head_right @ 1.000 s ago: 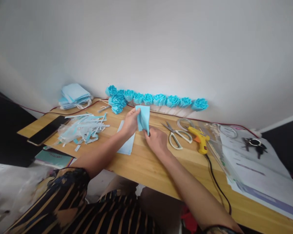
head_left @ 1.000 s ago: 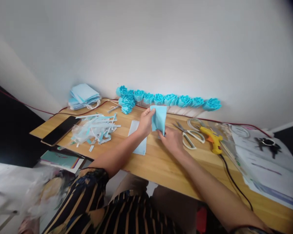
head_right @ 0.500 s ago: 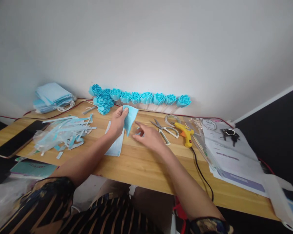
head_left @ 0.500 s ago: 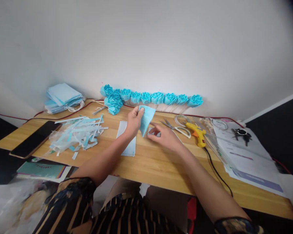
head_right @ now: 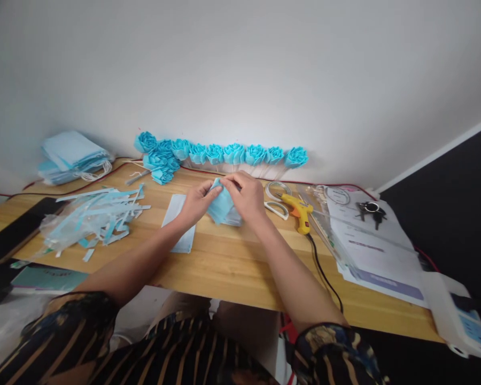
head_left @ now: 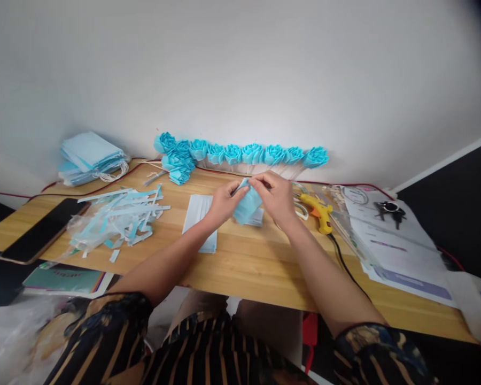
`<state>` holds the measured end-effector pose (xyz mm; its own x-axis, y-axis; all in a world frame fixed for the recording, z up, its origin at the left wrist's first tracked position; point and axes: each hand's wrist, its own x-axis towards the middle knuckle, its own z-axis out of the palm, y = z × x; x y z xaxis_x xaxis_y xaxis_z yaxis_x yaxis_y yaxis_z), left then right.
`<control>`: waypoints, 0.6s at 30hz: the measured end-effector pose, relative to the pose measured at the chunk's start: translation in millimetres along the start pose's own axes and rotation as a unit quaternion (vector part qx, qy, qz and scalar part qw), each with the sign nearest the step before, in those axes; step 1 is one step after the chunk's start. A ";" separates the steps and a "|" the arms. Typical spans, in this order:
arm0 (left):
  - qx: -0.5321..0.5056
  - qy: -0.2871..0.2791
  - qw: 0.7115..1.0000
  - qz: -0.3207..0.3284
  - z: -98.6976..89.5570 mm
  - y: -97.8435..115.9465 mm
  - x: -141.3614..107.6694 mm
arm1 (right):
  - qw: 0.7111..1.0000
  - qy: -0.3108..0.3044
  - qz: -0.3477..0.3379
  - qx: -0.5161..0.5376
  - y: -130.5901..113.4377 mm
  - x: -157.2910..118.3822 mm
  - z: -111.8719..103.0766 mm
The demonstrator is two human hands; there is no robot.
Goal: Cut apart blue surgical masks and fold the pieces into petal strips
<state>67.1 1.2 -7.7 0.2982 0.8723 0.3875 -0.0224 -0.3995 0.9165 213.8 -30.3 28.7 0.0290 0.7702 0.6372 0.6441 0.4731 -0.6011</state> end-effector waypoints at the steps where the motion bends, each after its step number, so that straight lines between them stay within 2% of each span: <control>1: -0.016 -0.016 1.000 -0.018 0.0 -1.9 0.5 | 1.000 0.014 0.006 0.013 4.3 0.0 -2.0; 5: -0.023 -0.036 0.995 -0.092 0.5 -8.3 1.6 | 0.996 0.075 0.033 0.032 21.9 0.9 -17.0; 8: -0.019 -0.039 0.991 -0.130 1.4 -9.1 1.9 | 0.993 0.096 0.057 0.032 30.9 1.7 -25.1; 18: -0.033 -0.031 0.989 -0.141 1.8 -5.5 2.6 | 0.990 0.089 0.078 0.078 39.5 3.2 -25.5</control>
<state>69.7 5.1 -11.9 0.3593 0.9265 0.1116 0.0081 -0.1227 0.9924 258.9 -20.0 19.3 0.2621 0.7579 0.5974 0.4961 0.4252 -0.7570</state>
